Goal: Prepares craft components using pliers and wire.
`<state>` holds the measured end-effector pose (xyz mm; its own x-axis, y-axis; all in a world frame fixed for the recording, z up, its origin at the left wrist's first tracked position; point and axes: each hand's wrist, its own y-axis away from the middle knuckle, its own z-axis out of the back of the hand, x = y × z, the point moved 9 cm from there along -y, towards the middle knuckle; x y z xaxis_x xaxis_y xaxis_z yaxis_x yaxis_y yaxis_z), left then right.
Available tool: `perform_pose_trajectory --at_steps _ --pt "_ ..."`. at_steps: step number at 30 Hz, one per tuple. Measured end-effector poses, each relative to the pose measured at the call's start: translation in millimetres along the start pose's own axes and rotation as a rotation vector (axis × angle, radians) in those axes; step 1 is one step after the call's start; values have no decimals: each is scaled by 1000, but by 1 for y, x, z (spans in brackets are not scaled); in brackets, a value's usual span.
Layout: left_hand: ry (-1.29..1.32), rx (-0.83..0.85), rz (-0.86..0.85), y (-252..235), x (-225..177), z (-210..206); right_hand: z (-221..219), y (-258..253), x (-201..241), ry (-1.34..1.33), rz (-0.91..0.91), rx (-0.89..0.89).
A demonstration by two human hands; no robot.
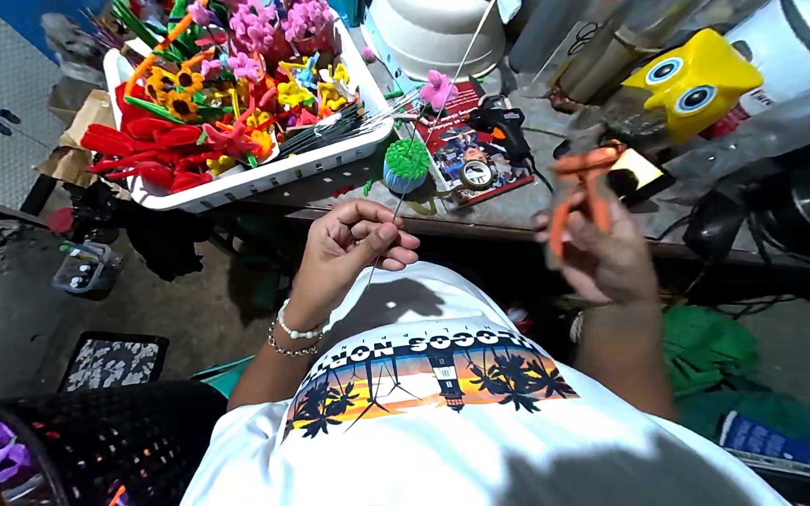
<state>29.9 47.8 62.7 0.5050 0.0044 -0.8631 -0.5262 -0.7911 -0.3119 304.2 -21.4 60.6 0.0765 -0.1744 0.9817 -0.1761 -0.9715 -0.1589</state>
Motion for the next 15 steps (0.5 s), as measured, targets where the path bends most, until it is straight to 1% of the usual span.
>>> perform_pose_trajectory --at_steps 1,4,6,8,12,13,15 --pt "-7 2 -3 0 0 0 -18 0 -9 -28 -15 78" --pt "-35 -2 -24 0 -2 1 -65 2 -27 -67 12 307" --pt "-42 -10 -33 1 -4 2 -90 5 -30 16 83 427" --pt "-44 -15 -45 2 -6 2 -108 8 -28 56 112 528" --pt "-70 -22 -75 2 -10 3 -121 9 -30 38 85 598" --pt "-81 -24 -84 2 -10 4 -121 9 -32 2 60 597" --pt "-106 -26 -93 2 -11 6 -121 9 -40 -191 -55 559"
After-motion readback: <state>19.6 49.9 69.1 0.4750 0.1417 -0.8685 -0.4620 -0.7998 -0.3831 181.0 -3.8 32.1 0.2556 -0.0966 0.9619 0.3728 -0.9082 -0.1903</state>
